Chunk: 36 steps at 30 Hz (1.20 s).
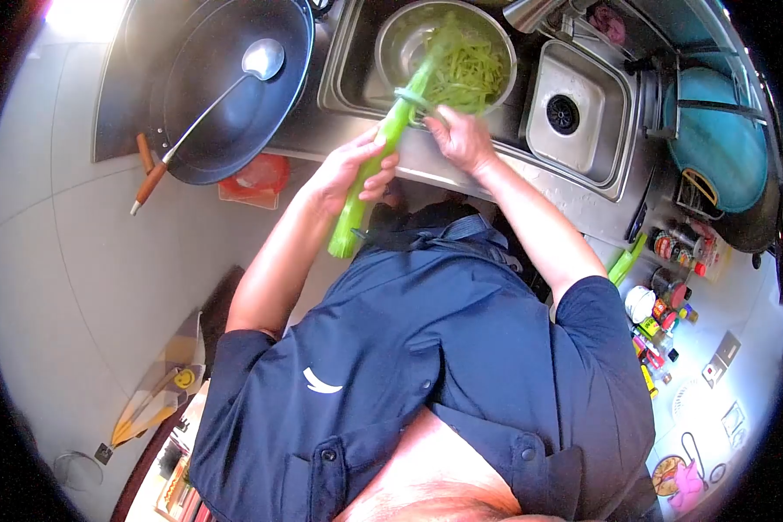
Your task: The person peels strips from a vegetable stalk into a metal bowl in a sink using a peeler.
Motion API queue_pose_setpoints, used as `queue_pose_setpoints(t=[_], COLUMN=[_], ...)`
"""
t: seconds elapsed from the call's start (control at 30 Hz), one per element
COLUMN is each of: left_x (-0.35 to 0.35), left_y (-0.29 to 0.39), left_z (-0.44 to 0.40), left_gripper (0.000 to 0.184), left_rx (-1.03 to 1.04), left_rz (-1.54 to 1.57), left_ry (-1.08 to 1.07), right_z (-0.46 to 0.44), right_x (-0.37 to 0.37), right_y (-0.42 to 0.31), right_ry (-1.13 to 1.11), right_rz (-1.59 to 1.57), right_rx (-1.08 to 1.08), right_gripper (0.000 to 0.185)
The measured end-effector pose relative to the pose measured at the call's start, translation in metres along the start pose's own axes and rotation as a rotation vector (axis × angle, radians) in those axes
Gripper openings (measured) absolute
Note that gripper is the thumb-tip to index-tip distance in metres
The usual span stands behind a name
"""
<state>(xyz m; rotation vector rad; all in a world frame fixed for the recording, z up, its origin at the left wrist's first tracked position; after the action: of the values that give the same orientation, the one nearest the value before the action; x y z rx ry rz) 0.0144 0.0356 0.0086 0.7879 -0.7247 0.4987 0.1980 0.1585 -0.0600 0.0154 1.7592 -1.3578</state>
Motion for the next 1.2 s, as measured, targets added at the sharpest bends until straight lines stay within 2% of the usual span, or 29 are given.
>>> queue_pose_setpoints(t=[0.07, 0.13, 0.33, 0.4, 0.57, 0.7, 0.77, 0.8, 0.83, 0.9, 0.97, 1.13, 1.2], left_x=[-0.012, -0.024, -0.021, -0.02, -0.004, 0.0, 0.001, -0.001, -0.002, -0.01, -0.011, -0.01, -0.003], left_y=[-0.003, -0.001, 0.008, 0.008, 0.003, -0.001, -0.005, -0.006, -0.004, -0.009, -0.014, -0.012, -0.008], left_z=[-0.004, -0.008, 0.002, 0.003, 0.006, 0.008, 0.01, 0.013, 0.013, 0.019, 0.024, 0.014, 0.005], left_gripper=[0.031, 0.033, 0.034, 0.032, 0.035, 0.038, 0.04, 0.04, 0.04, 0.043, 0.045, 0.043, 0.04], left_rx=[-0.015, 0.016, 0.049, 0.037, 0.042, -0.002, -0.019, -0.022, -0.023, -0.029, -0.028, -0.038, -0.01], left_rz=[-0.005, 0.023, 0.012, 0.107, 0.134, 0.137, 0.121, 0.102, 0.075, 0.067, 0.041, -0.075, -0.116], left_ry=[0.109, 0.091, 0.087, -0.01, -0.066, -0.085, -0.078, -0.09, -0.107, -0.087, -0.077, 0.022, 0.065], right_z=[-0.015, -0.029, -0.034, -0.034, -0.014, -0.005, -0.009, -0.024, -0.031, -0.039, -0.04, -0.041, -0.035], right_x=[0.001, 0.002, 0.005, -0.001, -0.012, -0.008, -0.014, -0.005, -0.022, -0.044, -0.061, -0.076, -0.074], right_y=[0.007, 0.001, -0.009, -0.015, -0.029, -0.017, -0.002, 0.048, 0.066, 0.104, 0.113, 0.114, 0.096], right_ry=[-0.021, -0.161, -0.125, -0.11, -0.045, 0.018, 0.032, 0.006, 0.058, -0.082, -0.064, 0.088, 0.114], right_rz=[0.076, 0.229, 0.108, 0.094, -0.196, -0.262, -0.168, -0.163, -0.06, 0.161, 0.25, 0.232, 0.181], right_rx=[-0.024, 0.024, 0.01, -0.004, -0.052, -0.069, 0.012, 0.351, 0.408, 0.515, 0.616, 0.655, 0.576], right_gripper=[0.047, 0.048, 0.053, 0.051, 0.049, 0.053, 0.058, 0.064, 0.067, 0.068, 0.069, 0.065, 0.064])
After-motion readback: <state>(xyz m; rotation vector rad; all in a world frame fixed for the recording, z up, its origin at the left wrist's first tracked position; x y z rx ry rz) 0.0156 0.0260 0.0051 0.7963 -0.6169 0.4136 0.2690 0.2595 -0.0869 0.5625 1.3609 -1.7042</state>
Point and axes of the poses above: each hand's wrist, its own z-axis away from the middle knuckle, its own x-axis out of the palm, y = z × x, the point moved 3 cm from there along -z, towards the middle knuckle, and after that the axes turned 7 degrees about -z, right-handed, at the moved point
